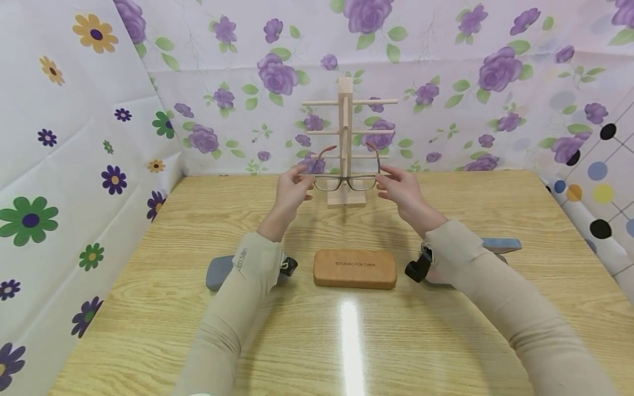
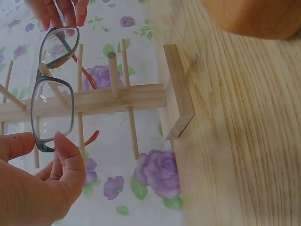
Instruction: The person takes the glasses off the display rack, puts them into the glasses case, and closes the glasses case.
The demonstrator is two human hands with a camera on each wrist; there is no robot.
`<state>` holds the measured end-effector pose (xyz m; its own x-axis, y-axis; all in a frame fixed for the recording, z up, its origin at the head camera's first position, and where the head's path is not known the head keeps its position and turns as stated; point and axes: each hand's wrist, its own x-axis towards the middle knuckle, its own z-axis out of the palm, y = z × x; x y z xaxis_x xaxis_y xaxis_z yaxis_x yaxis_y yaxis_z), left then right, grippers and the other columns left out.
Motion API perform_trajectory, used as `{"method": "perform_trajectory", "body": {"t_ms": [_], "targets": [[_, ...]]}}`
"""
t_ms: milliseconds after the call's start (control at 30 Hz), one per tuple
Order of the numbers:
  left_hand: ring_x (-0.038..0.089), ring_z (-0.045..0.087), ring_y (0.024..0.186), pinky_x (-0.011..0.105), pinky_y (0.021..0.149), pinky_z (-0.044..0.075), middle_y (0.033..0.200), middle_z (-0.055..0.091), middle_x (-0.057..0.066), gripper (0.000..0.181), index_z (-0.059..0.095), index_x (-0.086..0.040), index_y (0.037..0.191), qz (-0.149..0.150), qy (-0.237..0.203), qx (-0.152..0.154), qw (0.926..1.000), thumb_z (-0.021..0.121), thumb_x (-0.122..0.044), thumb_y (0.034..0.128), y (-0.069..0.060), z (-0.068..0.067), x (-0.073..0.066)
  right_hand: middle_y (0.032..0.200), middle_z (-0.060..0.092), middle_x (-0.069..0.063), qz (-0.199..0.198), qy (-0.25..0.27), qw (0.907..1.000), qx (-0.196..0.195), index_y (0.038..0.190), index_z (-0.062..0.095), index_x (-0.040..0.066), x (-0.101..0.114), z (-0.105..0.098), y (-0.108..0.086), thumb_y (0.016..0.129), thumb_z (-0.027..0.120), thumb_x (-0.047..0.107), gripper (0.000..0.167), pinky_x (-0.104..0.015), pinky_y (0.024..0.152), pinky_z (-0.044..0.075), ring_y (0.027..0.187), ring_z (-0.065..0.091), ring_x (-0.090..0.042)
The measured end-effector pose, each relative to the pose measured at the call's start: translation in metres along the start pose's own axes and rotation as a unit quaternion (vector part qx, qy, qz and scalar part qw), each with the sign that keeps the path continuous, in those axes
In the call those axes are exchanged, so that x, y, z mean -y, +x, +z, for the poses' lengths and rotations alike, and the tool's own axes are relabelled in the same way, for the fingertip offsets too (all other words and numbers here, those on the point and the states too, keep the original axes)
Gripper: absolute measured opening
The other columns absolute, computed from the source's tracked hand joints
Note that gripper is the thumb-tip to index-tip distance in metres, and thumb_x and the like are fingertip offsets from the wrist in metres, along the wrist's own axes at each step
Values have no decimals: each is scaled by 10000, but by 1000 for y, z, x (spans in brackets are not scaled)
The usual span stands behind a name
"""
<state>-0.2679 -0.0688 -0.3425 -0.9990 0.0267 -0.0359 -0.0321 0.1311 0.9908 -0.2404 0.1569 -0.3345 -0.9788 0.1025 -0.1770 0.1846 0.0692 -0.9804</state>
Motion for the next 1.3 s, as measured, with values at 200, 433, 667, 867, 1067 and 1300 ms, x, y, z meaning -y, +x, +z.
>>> {"method": "perform_trajectory", "body": {"t_ms": [200, 433, 667, 867, 1067, 1300], "targets": [[91, 523, 736, 174, 549, 483, 867, 578, 28, 352, 538, -1, 1231, -40, -174, -113, 9998, 573, -95, 893, 2, 3, 3, 1222, 504, -182, -20, 125, 9999, -99, 1364, 413, 65, -1, 3, 5, 931, 527, 152, 456, -339, 872, 475, 830, 564, -122], [81, 538, 725, 177, 574, 495, 836, 578, 12, 350, 543, 29, 1214, -15, -475, -115, 9988, 591, -76, 884, 2, 3, 0, 1021, 577, -89, -206, 299, 9990, -274, 1335, 447, 36, -2, 5, 8, 909, 560, 106, 446, -289, 818, 501, 752, 577, -93], [79, 555, 693, 175, 558, 489, 833, 581, 18, 352, 554, 39, 1202, -230, -900, -101, 9956, 611, -45, 865, 2, 1, -4, 956, 581, -40, -367, 359, 9981, -335, 1315, 472, 30, -2, 5, 7, 903, 567, 98, 428, -261, 774, 513, 754, 577, -106], [81, 553, 683, 177, 550, 484, 837, 581, 17, 341, 566, 30, 1192, -408, -1145, -180, 9924, 613, -24, 859, 0, 2, -6, 984, 588, -58, -458, 279, 9980, -346, 1308, 485, 39, -1, 4, 5, 905, 568, 120, 419, -275, 789, 510, 751, 576, -99], [71, 554, 648, 174, 532, 483, 803, 584, 27, 331, 581, 46, 1162, -385, -1315, -341, 9900, 629, 4, 838, -3, 4, -9, 1062, 587, -117, -525, 330, 9977, -285, 1311, 481, 38, 1, 1, 0, 903, 571, 121, 426, -282, 794, 510, 760, 584, -95], [64, 555, 621, 170, 520, 480, 754, 589, 5, 314, 581, 71, 1142, -230, -1444, -347, 9886, 623, 26, 834, -8, 5, -13, 976, 608, -50, -665, 282, 9972, -205, 1311, 491, 66, 3, -4, -12, 902, 574, 125, 421, -288, 774, 516, 755, 583, -83]]}}
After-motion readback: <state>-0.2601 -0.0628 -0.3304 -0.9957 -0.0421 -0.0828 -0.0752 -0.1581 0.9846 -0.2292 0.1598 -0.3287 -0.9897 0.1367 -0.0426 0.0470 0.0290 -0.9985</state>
